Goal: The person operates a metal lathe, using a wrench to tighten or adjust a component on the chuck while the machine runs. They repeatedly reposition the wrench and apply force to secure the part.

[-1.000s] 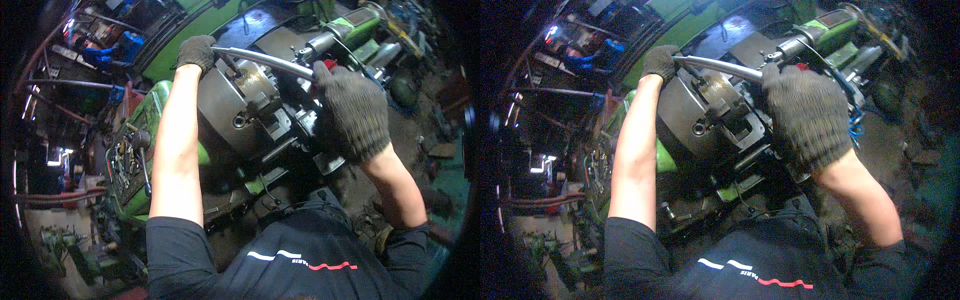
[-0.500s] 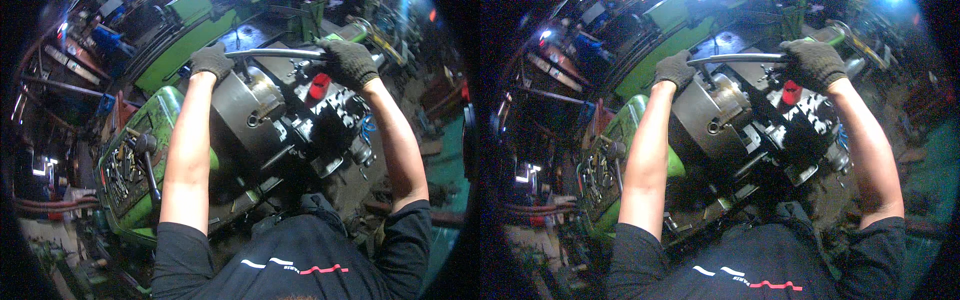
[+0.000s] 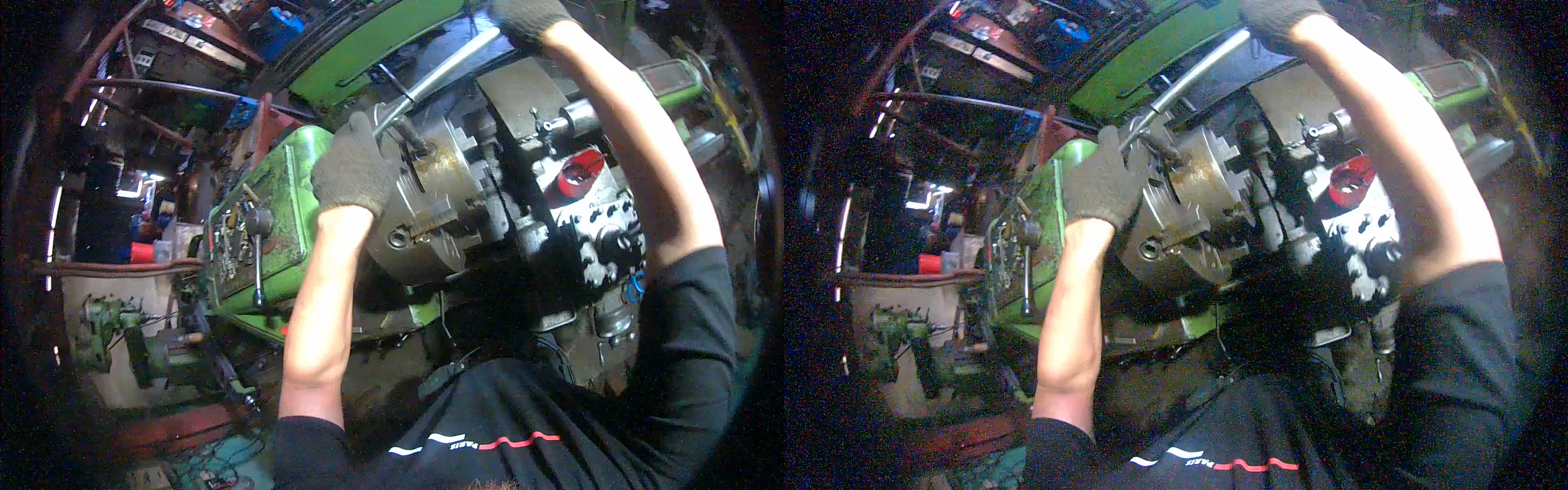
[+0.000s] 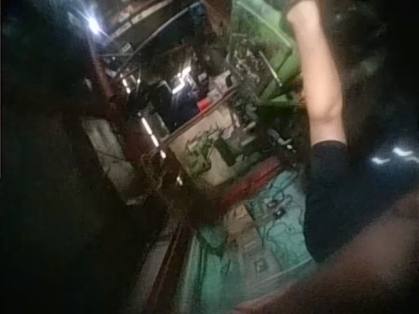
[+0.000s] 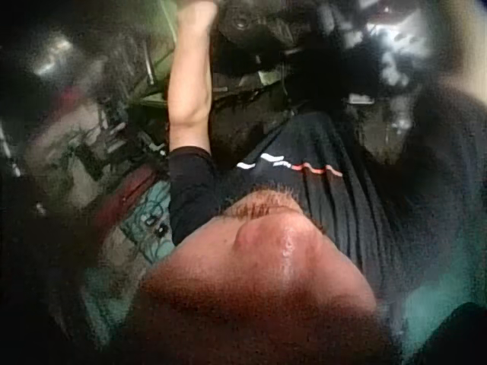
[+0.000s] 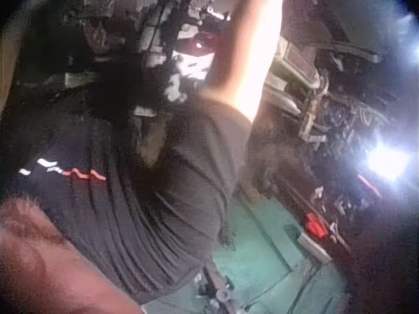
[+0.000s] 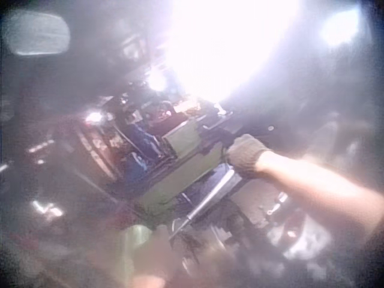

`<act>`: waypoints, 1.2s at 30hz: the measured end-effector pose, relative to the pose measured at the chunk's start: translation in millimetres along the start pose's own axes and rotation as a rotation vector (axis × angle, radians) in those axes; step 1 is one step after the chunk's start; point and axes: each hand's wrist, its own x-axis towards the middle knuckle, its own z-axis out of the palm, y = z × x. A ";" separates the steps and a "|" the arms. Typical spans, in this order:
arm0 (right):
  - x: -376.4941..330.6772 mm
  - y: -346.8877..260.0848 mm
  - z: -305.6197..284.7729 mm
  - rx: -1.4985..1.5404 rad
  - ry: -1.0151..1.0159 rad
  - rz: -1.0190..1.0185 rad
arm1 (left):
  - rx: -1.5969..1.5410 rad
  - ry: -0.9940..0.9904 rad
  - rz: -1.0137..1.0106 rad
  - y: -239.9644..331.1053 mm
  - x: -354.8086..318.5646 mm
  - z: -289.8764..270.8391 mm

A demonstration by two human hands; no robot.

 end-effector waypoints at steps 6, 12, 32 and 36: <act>154.6 -20.9 88.1 -0.096 -0.077 -0.054 | 0.106 -0.149 -0.129 68.1 -16.0 -30.2; 223.6 -90.7 131.8 0.006 -0.061 -0.110 | 0.089 0.044 -0.240 50.2 -9.9 -5.6; -164.8 -102.3 -112.3 -0.038 -0.146 0.294 | 0.114 -0.030 0.729 -52.4 202.0 84.1; -170.7 -103.6 -127.2 -0.128 -0.384 0.686 | 0.236 -0.034 0.725 0.1 150.6 31.7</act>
